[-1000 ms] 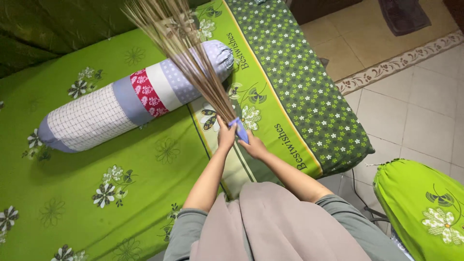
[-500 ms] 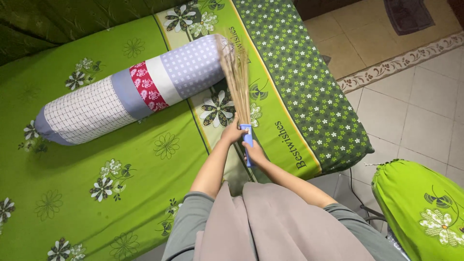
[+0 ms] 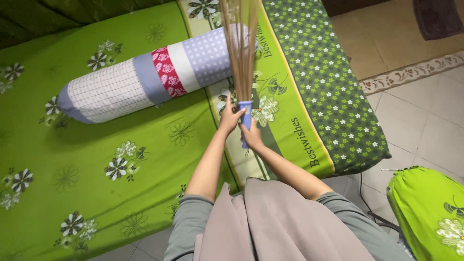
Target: Tidying the bed by straightening a bolster and dusting it with a broom.
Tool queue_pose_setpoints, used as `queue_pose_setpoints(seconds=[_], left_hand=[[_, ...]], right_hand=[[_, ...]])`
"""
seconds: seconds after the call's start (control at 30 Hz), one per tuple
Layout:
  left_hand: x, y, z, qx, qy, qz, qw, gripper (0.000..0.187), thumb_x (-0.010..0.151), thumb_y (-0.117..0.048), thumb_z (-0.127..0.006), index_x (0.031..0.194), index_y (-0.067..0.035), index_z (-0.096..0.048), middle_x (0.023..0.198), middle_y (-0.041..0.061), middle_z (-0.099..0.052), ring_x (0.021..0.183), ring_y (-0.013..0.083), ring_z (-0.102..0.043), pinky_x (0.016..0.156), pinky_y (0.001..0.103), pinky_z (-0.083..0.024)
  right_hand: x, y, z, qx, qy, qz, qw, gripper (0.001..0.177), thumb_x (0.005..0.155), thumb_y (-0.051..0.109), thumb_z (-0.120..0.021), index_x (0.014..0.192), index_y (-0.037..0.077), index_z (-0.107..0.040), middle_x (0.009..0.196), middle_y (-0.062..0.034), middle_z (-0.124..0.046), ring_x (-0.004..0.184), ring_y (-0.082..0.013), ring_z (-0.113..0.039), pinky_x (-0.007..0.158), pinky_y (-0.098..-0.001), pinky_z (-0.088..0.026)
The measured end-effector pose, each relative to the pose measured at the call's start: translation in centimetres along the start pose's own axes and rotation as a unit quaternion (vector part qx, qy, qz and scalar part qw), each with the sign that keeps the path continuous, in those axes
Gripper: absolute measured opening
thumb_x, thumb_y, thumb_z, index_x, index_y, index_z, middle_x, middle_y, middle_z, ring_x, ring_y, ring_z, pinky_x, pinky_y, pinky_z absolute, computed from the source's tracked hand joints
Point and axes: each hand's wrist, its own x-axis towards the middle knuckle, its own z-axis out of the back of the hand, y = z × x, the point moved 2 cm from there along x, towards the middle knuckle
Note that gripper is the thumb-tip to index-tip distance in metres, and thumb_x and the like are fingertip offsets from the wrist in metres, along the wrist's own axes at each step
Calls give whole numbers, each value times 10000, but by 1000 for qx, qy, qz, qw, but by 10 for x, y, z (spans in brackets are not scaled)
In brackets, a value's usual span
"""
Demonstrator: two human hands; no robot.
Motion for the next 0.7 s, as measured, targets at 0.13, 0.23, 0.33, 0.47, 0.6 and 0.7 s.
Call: queue_pose_setpoints(seconds=[0.13, 0.23, 0.33, 0.47, 0.6, 0.7], left_hand=[[-34, 94, 30, -100, 10, 95, 990, 917, 825, -237, -809, 1580, -87, -311, 1279, 159, -710, 1111, 216, -691, 963, 375, -551], [-73, 106, 60, -111, 16, 309, 945, 668, 821, -359, -822, 1343, -23, -575, 1099, 139, -733, 908, 234, -684, 735, 363, -535], [-91, 103, 75, -93, 38, 328, 939, 576, 775, -357, -783, 1259, -144, -555, 1012, 51, -710, 832, 177, -655, 641, 305, -460], [-63, 107, 90, -156, -38, 151, 975, 457, 840, -309, -783, 1198, -55, -657, 1044, 84, -738, 900, 208, -693, 750, 329, -522], [-59, 10, 126, -26, -132, 16, 991, 419, 874, -272, -785, 1191, -38, -644, 1072, 100, -751, 961, 203, -717, 852, 351, -551], [-61, -30, 149, -60, -83, -15, 995, 487, 883, -284, -764, 1272, -32, -613, 1090, 110, -742, 972, 184, -706, 859, 344, -561]], right_hand=[[-17, -50, -22, -126, 139, 31, 982, 478, 930, 295, -700, 1305, 121, -458, 768, -80, -672, 540, -168, -653, 511, -346, -545], [-57, -21, -18, -250, 221, -61, 941, 537, 892, 295, -734, 1280, 65, -442, 783, -107, -689, 534, -184, -698, 519, -356, -593], [-78, -5, -16, -268, 279, -90, 918, 542, 875, 280, -712, 1317, 64, -485, 779, -138, -690, 528, -207, -671, 514, -367, -566], [-79, 37, -36, -248, 196, -8, 949, 575, 832, 279, -746, 1342, 94, -559, 729, -119, -693, 514, -198, -654, 495, -361, -535], [-80, 55, -81, -178, 58, 122, 975, 478, 855, 240, -773, 1263, 75, -586, 721, -88, -686, 554, -173, -685, 525, -333, -529], [-87, 61, -132, -2, 33, 71, 997, 425, 878, 223, -738, 1217, 66, -538, 701, -100, -638, 531, -202, -635, 493, -342, -510]])
